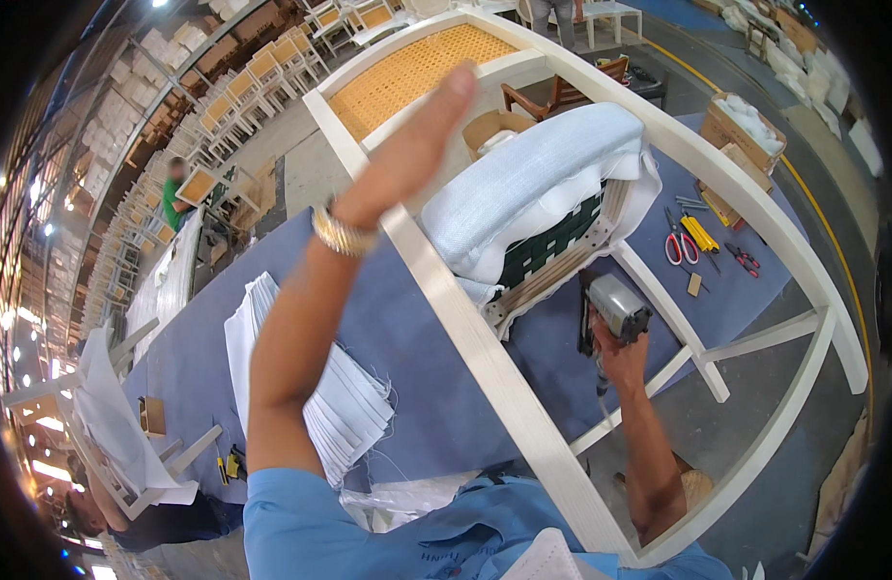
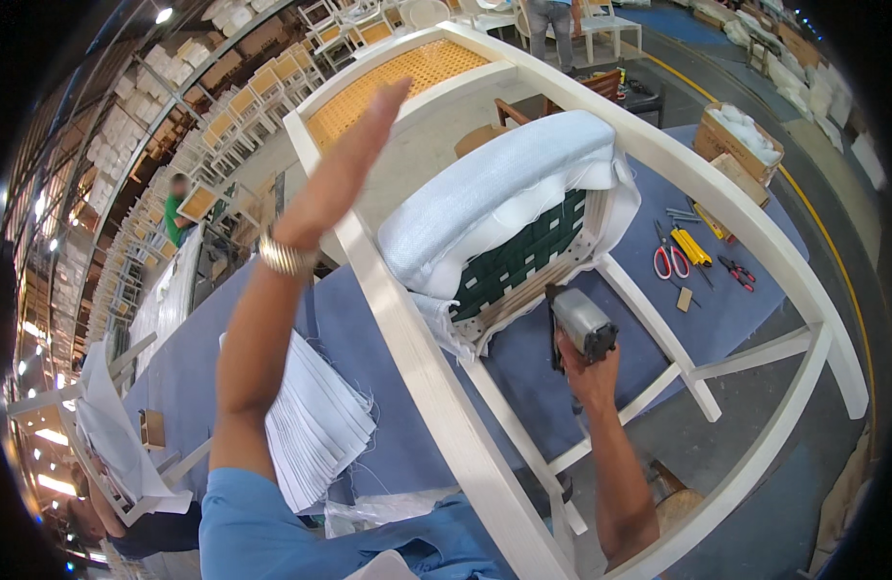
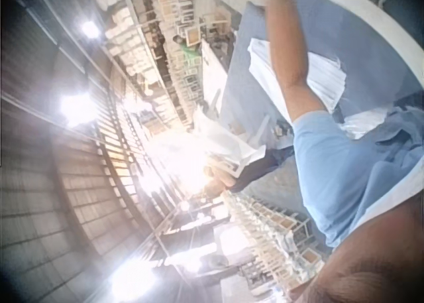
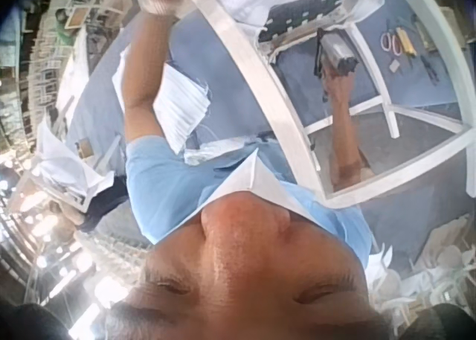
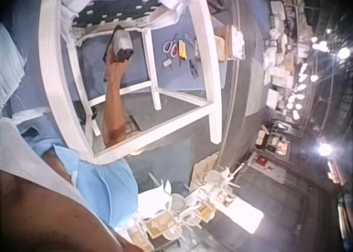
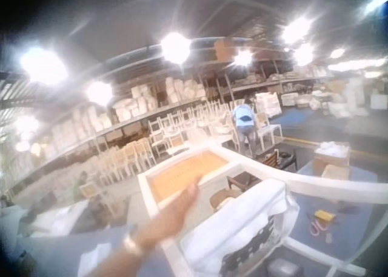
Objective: The person staples white fabric onto the underside of a white wooden chair frame using a pneumatic staple gun. They repeatedly pull the fabric taut, staple it, and trim excess material with a utility knife while working in a factory setting.
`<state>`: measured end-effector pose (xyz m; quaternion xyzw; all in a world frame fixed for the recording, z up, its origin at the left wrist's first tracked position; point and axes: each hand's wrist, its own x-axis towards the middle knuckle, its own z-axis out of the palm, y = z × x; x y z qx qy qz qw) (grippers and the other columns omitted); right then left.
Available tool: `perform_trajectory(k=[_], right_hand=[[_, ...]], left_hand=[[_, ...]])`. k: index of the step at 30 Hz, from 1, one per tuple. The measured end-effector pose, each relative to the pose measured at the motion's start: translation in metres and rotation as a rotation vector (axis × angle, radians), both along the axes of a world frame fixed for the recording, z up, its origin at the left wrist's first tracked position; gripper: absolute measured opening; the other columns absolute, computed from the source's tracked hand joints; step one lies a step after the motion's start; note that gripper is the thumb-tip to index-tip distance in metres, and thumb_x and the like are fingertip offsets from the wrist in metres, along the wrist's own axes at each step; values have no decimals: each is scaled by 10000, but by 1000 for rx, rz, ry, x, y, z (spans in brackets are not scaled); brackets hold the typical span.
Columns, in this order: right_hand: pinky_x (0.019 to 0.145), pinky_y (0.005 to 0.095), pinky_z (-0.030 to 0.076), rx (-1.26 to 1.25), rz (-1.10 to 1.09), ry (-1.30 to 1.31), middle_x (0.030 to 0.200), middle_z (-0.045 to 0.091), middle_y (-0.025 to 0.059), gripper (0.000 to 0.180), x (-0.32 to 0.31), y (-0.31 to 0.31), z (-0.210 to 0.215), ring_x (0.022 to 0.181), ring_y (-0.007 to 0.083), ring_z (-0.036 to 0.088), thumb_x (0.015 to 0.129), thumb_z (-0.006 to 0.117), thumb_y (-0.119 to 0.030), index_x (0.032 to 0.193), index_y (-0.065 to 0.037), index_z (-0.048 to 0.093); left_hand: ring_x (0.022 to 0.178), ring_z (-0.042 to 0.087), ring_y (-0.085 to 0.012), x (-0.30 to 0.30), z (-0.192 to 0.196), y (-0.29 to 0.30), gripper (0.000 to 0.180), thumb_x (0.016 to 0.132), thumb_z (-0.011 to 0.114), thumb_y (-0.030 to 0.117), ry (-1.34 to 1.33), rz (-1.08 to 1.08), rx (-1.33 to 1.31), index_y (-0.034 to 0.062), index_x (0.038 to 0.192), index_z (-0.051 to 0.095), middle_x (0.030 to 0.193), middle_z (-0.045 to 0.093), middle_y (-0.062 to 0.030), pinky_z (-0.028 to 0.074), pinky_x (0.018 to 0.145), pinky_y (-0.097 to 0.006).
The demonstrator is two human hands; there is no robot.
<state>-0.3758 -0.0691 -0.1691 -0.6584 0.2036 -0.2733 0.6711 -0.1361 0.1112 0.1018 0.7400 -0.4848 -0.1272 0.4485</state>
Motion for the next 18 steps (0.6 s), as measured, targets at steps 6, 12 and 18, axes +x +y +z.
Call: perform_trajectory(k=[6, 12, 18], right_hand=[[481, 270, 401, 95, 75, 158, 744, 626, 24, 219, -19, 23, -14, 523, 97, 509, 896, 716, -130, 1065, 5, 680], [493, 277, 420, 68, 116, 217, 712, 624, 22, 253, -28, 24, -15, 531, 92, 532, 884, 735, -191, 1049, -5, 684], [521, 294, 450, -22, 108, 280, 725, 636, 26, 252, -60, 13, -26, 564, 108, 564, 883, 731, -213, 1023, -8, 689]], left_hand=[[1512, 151, -350, 41, -31, -7, 1036, 942, 244, 768, 89, 83, 339, -74, 1539, 155, 1588, 188, -304, 185, 1222, -407], [1172, 564, -478, -23, -51, -15, 1098, 897, 358, 801, -368, 307, 799, -113, 1496, 244, 1249, 532, -400, 346, 1119, -482], [834, 721, -334, -116, -23, 15, 970, 869, 520, 736, -716, 221, 753, -84, 1382, 443, 861, 698, -245, 448, 1024, -488]])
